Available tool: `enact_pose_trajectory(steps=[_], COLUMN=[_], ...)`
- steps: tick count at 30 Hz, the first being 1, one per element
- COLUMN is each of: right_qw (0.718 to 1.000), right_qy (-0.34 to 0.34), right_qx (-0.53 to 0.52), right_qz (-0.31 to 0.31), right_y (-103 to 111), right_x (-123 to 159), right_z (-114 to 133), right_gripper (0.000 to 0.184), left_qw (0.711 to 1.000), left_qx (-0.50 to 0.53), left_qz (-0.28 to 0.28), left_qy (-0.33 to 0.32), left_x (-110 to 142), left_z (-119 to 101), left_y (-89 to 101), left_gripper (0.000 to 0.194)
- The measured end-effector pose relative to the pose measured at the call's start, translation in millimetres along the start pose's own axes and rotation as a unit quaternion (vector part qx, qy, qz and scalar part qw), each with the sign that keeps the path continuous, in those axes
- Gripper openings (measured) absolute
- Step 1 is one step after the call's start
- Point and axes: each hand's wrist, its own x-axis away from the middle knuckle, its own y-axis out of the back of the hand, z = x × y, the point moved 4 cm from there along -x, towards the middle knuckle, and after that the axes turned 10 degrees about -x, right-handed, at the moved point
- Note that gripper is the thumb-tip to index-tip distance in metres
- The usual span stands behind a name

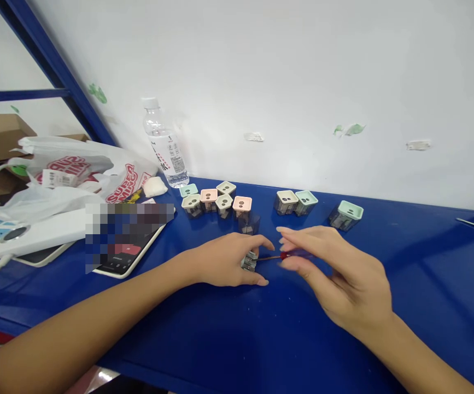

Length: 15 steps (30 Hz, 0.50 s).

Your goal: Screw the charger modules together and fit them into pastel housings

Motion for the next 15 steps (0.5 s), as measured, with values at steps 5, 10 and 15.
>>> enact_pose_trajectory(steps=[5,10,15], right_qw=[0.996,0.999,0.996], right_qy=[-0.029,-0.025,-0.023], right_qx=[0.055,0.032,0.072], right_qz=[0.062,0.027,0.041], right_y=[0.3,1.1,1.1], right_x=[-1.5,-1.0,-3.4], right_z=[-2.9,-1.8,-2.2], right_gripper=[0.062,0.052,0.054], left_qw=[1.0,1.0,1.0], left_qx=[-0.003,-0.004,-0.001], left_qz=[-0.01,-0.001,-0.007], left_qy=[-0.003,0.001,-0.007], left_x=[0.3,0.3,0.4], left_z=[-0.3,-0.3,-0.6], left_y=[0.4,0.3,1.0], left_gripper=[0.06,0.063,0.061])
